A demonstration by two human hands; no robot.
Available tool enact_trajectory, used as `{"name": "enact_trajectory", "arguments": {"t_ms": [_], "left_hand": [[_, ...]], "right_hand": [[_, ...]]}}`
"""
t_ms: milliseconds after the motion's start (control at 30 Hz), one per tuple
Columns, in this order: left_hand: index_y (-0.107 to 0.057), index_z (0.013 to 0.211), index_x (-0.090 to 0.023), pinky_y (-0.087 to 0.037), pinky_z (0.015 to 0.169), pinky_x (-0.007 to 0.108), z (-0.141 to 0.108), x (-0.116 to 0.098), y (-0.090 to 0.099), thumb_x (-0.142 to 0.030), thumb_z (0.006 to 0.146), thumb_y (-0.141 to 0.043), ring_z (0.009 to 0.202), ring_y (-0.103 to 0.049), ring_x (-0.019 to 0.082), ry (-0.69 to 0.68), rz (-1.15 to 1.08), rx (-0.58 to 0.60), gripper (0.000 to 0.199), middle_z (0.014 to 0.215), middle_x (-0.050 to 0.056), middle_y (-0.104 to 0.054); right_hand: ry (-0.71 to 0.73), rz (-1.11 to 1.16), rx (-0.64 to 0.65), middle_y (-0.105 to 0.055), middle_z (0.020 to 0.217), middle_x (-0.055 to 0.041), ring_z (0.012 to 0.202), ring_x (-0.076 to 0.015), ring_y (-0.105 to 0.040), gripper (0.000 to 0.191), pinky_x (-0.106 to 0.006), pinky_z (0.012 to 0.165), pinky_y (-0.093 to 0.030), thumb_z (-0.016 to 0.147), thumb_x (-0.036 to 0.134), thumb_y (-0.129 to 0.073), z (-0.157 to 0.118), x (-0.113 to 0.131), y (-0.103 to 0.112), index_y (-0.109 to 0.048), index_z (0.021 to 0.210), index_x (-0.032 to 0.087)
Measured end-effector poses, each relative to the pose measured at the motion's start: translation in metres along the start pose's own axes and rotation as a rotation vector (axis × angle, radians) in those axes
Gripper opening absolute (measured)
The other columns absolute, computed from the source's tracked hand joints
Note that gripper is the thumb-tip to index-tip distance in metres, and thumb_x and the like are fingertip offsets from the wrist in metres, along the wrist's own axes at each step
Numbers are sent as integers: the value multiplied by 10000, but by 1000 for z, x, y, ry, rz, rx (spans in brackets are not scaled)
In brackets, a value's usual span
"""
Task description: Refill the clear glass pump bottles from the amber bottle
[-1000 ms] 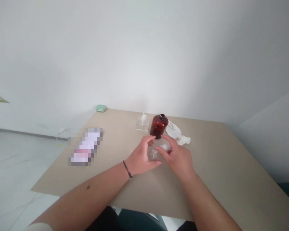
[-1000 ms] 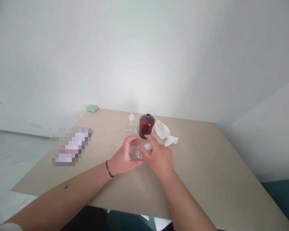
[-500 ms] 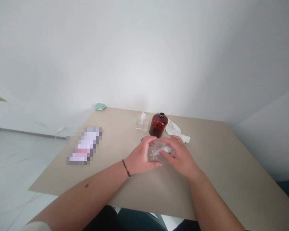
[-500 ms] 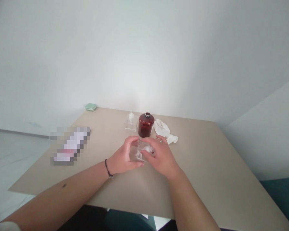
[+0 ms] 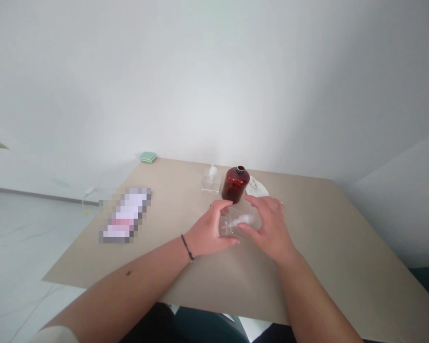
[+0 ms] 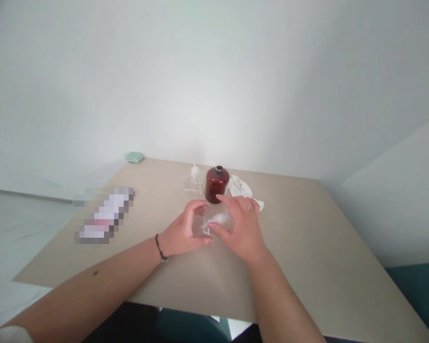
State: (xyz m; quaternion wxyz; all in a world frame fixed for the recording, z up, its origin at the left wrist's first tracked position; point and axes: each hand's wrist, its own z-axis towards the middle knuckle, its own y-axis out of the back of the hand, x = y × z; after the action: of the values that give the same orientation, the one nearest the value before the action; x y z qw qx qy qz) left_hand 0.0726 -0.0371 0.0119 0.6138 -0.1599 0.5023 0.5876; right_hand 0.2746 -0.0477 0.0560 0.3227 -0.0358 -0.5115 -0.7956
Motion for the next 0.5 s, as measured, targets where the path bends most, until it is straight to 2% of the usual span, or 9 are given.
{"name": "enact_trajectory", "arguments": {"t_ms": [67,133,200,267,367,500], "left_hand": [[-290,1371,-246,-449,1035,523,0,0,0,-306,669,-834,1174,-535,307,17,0,8,890,1305,136,-450],[-296,1374,-249,-447,1038,521,0,0,-1,-313,668,-834,1171,-536,306,20,-3,5,890,1309,134,-449],[-297,1376,-248,-444,1040,518,0,1,-1,-310,668,-833,1170,-534,304,12,-6,-7,891,1305,131,-451],[-295,1377,-251,-442,1041,519,0,1,-1,-304,668,-835,1168,-532,301,6,-4,-13,893,1293,127,-455],[-296,1374,-256,-442,1040,526,0,1,0,-293,663,-839,1172,-530,304,13,6,-1,895,1281,126,-457],[-299,1366,-242,-446,1036,529,0,0,0,-290,662,-837,1186,-532,316,10,8,26,887,1298,139,-449]], "right_hand": [[-91,-33,-11,-671,763,-22,737,-238,-640,541,-510,967,-361,838,585,-603,0,1,-2,-580,1267,256],[-132,-43,-22,-627,660,10,630,-207,-606,543,-468,902,-394,861,594,-571,1,2,-3,-576,1283,252],[-117,-42,-45,-668,760,-26,700,-225,-626,543,-453,886,-397,864,602,-559,2,4,-3,-582,1280,254],[-93,-33,-31,-698,855,-57,789,-247,-642,453,-458,901,-387,878,580,-550,3,5,-3,-637,1185,259],[-77,12,42,-714,833,-43,806,-242,-655,308,-492,961,-353,901,495,-563,3,5,-2,-684,1069,267],[2,83,107,-737,942,-25,883,-236,-674,313,-574,1104,-204,880,380,-624,1,1,3,-635,1184,303]]}}
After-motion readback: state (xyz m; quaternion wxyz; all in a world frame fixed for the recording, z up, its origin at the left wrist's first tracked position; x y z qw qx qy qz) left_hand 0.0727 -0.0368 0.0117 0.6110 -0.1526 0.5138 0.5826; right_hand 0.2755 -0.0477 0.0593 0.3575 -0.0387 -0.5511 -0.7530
